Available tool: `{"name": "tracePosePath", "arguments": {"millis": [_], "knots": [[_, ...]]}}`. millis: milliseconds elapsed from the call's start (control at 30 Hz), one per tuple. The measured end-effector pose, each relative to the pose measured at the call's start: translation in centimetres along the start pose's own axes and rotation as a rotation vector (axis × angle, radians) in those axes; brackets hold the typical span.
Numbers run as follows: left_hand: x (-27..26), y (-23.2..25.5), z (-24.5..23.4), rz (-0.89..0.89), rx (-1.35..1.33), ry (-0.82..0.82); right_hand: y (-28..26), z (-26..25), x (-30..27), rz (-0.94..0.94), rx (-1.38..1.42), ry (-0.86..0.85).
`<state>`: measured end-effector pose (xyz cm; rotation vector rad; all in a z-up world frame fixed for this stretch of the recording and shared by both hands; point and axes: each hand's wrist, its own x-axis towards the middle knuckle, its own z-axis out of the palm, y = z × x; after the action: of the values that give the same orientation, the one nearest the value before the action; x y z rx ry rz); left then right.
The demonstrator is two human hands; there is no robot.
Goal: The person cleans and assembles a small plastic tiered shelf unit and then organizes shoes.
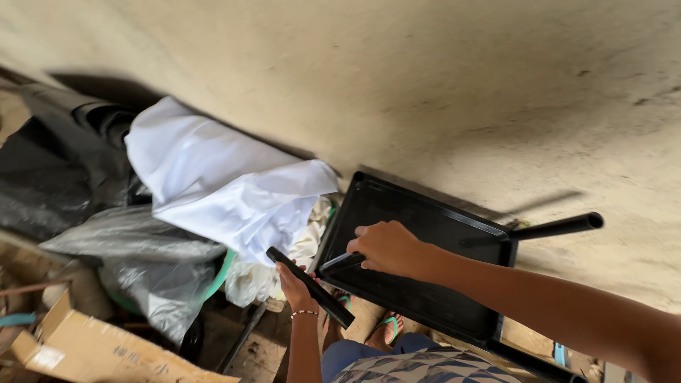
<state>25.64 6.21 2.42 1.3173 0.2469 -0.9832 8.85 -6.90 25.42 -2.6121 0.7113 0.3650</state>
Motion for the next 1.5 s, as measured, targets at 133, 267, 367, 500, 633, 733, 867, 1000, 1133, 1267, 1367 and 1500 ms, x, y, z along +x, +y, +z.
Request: {"name": "tracePosePath", "arguments": {"millis": [133,267,367,500,633,733,867,1000,1133,1267,1367,1500], "knots": [[1.6,-1.1,-1.5,-0.080,-0.065,0.005,-1.9,1.1,2.7,-0.080,-0.104,-0.033],[2.0,-2.7,-2.0,-0.094,0.070,-0.018,-3.0,2.7,4.9,-0.194,-0.233,0.032],[1.5,-3.0,-1.6,-0.129,0.091,-0.043,-4.2,4.0,6.2,-0.273,-0.269,0.091],[0.9,-2.5,-1.4,-0.197,0.010,-0.039,-6.2,4.1,7.9,-0.268,-0.315,-0.055],[0.8,-2.0,-1.9,-0.138,0.078,-0.012,-7.2,3.5,8.5,-0.291,-0.342,-0.016],[-0.7,0.4,-1.8,-0.111,0.170,-0.069,-7.4,3.1,8.8,-0.244,-0.372,-0.158],[-1.9,2.0,-1.6,-0.028,0.262,-0.122,-6.9,3.6,8.9,-0.233,-0.366,-0.190],[1.5,-2.3,-3.3,0.053,0.110,-0.204,-7.6,3.8,8.8,-0.286,-0.340,-0.089],[4.0,-6.6,-4.3,-0.150,0.051,-0.230,-7.5,4.9,8.6,-0.668,-0.307,0.377],[10.8,-17.0,-9.2,0.289,0.078,-0.500,-7.1,6.5,8.0,-0.570,-0.039,0.290],[9.6,-15.6,-8.3,0.264,0.057,-0.417,-6.7,7.2,8.0,-0.598,0.058,0.442],[5.4,-10.9,-5.3,0.101,-0.249,-0.497,-7.4,5.7,7.4,-0.574,0.055,0.509]]}}
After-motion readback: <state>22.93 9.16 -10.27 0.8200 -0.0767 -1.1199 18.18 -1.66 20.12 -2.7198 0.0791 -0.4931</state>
